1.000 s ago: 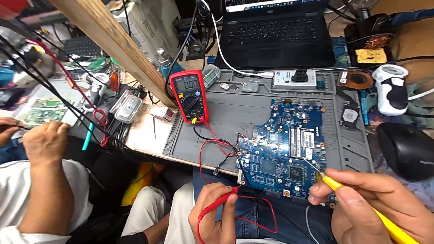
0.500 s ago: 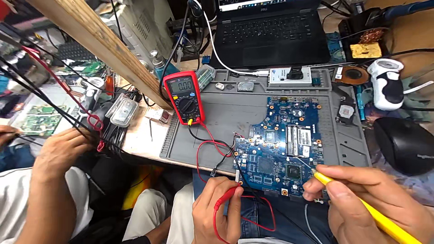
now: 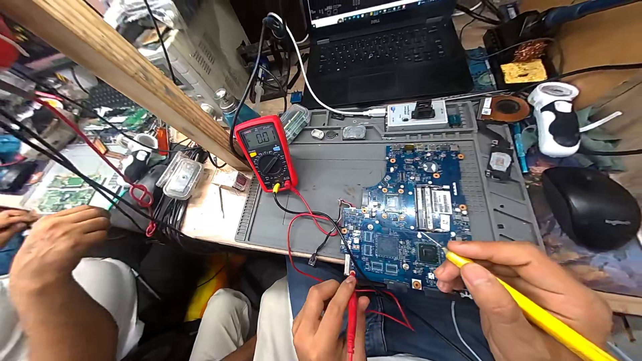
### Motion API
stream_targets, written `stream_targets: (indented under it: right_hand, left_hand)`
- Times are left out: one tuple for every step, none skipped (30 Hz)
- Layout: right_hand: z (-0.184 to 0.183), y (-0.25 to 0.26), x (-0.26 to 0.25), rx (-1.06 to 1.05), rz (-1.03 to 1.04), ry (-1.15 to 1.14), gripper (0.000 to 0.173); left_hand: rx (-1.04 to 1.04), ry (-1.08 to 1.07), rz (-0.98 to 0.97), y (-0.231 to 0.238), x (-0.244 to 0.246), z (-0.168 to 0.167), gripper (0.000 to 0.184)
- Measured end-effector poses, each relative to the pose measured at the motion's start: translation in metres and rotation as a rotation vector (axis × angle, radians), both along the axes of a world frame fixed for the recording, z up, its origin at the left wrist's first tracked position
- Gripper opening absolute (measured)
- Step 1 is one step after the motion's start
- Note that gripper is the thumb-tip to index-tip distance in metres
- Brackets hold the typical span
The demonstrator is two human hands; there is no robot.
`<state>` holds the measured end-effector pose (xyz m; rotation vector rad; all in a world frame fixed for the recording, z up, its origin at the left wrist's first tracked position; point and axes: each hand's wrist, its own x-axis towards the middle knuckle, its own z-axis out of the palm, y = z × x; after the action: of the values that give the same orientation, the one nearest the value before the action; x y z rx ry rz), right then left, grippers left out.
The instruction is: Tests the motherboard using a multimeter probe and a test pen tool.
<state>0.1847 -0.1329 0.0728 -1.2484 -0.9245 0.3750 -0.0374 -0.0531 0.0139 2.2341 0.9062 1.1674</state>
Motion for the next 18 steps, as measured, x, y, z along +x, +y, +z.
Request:
stream_targets:
  right_hand:
    - [-0.002,0.0,0.0,-0.01,0.002,-0.006,0.025]
    - [-0.003,0.001,0.0,-0.026,0.004,-0.011,0.026]
    - [-0.004,0.001,0.0,-0.042,0.006,-0.015,0.027]
    - [-0.005,0.002,0.001,-0.058,0.009,-0.02,0.027]
    - [-0.006,0.003,0.002,-0.069,0.014,-0.029,0.028]
    - [-0.007,0.004,0.003,-0.073,0.022,-0.038,0.027]
    - [-0.007,0.006,0.004,-0.074,0.029,-0.048,0.024]
    - [-0.006,0.008,0.005,-0.079,0.035,-0.058,0.022]
    - [-0.005,0.011,0.007,-0.088,0.043,-0.063,0.021]
    - [-0.003,0.012,0.009,-0.106,0.052,-0.066,0.021]
    - [-0.002,0.014,0.012,-0.133,0.064,-0.072,0.022]
    - [0.0,0.016,0.015,-0.167,0.075,-0.081,0.024]
    - [0.001,0.019,0.019,-0.199,0.082,-0.1,0.027]
    - [0.003,0.022,0.022,-0.224,0.085,-0.126,0.031]
    - [0.004,0.025,0.025,-0.239,0.084,-0.146,0.032]
    - [0.006,0.029,0.027,-0.252,0.081,-0.165,0.032]
    - [0.008,0.033,0.028,-0.261,0.078,-0.179,0.032]
    - [0.009,0.037,0.03,-0.267,0.082,-0.187,0.033]
  left_hand:
    - [-0.013,-0.018,-0.001,0.0,-0.001,-0.001,0.031]
    - [-0.022,-0.034,0.0,-0.001,-0.002,-0.003,0.032]
    - [-0.026,-0.045,0.001,-0.002,-0.002,-0.004,0.032]
    - [-0.027,-0.053,0.001,-0.003,-0.002,-0.005,0.031]
    - [-0.035,-0.066,-0.003,-0.003,-0.002,-0.005,0.031]
    - [-0.051,-0.083,-0.015,-0.003,-0.001,-0.005,0.031]
    - [-0.071,-0.102,-0.029,-0.003,-0.001,-0.005,0.033]
    - [-0.092,-0.123,-0.041,-0.003,0.0,-0.006,0.035]
    - [-0.115,-0.147,-0.052,-0.003,0.001,-0.007,0.038]
    - [-0.139,-0.175,-0.062,-0.004,0.0,-0.008,0.04]
    - [-0.164,-0.205,-0.073,-0.006,-0.003,-0.01,0.042]
    - [-0.186,-0.234,-0.082,-0.007,-0.008,-0.014,0.042]
    - [-0.207,-0.268,-0.088,-0.008,-0.015,-0.019,0.041]
    - [-0.223,-0.309,-0.091,-0.008,-0.024,-0.026,0.036]
    - [-0.237,-0.35,-0.087,-0.008,-0.033,-0.035,0.03]
    - [-0.254,-0.386,-0.08,-0.007,-0.04,-0.046,0.023]
    - [-0.269,-0.406,-0.058,-0.005,-0.047,-0.061,0.021]
    - [-0.285,-0.403,-0.029,-0.004,-0.053,-0.079,0.023]
